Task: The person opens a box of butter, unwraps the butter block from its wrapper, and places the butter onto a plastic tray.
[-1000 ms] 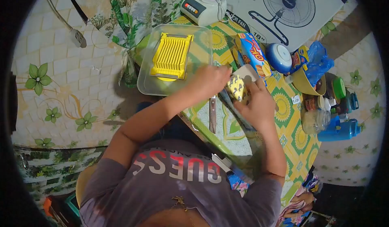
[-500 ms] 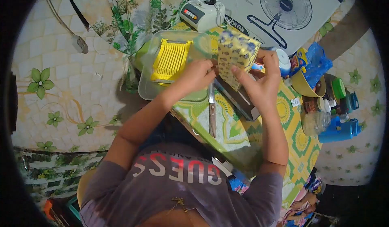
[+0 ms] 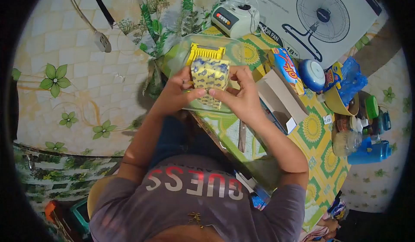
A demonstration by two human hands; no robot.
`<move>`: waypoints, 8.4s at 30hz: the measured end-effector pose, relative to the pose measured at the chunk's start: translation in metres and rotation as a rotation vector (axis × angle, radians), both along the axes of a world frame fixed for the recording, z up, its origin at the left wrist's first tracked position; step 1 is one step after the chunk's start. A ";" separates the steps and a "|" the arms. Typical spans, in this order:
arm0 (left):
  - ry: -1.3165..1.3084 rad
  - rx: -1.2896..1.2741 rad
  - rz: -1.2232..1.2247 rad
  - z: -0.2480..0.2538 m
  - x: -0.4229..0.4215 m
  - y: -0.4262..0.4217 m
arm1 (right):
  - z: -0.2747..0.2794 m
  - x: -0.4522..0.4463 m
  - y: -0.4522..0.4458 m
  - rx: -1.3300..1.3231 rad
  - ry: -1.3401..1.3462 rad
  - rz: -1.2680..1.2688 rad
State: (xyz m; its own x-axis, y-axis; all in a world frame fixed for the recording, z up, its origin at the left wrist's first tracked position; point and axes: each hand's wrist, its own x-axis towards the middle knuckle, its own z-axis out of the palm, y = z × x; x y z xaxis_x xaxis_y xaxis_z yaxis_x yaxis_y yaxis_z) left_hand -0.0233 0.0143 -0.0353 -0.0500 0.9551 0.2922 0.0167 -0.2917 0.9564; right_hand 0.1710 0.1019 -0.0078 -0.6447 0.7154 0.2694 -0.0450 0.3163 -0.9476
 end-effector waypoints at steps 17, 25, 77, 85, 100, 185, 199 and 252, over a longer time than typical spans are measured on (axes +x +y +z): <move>0.157 0.064 0.167 -0.021 0.007 -0.001 | 0.056 0.000 0.000 0.571 -0.156 -0.086; 0.934 0.545 0.168 0.012 0.073 -0.050 | 0.055 -0.001 0.002 0.662 -0.186 -0.243; -0.095 -0.436 0.174 0.055 0.012 -0.130 | 0.064 0.012 0.027 -0.008 -0.258 -0.116; -0.018 -0.363 -0.062 0.061 0.063 -0.095 | 0.061 0.015 0.014 -0.081 -0.233 -0.121; 0.458 0.141 0.439 0.030 0.036 -0.080 | 0.057 0.006 0.014 -0.129 -0.147 -0.172; 0.506 -0.203 0.123 0.074 0.065 -0.088 | 0.042 -0.018 0.007 -0.074 -0.056 -0.275; 0.499 -0.215 0.113 0.076 0.062 -0.095 | 0.035 -0.026 -0.016 0.333 -0.135 -0.349; 0.531 -0.215 -0.044 0.005 -0.085 0.070 | 0.046 -0.003 0.026 -0.284 0.134 -0.002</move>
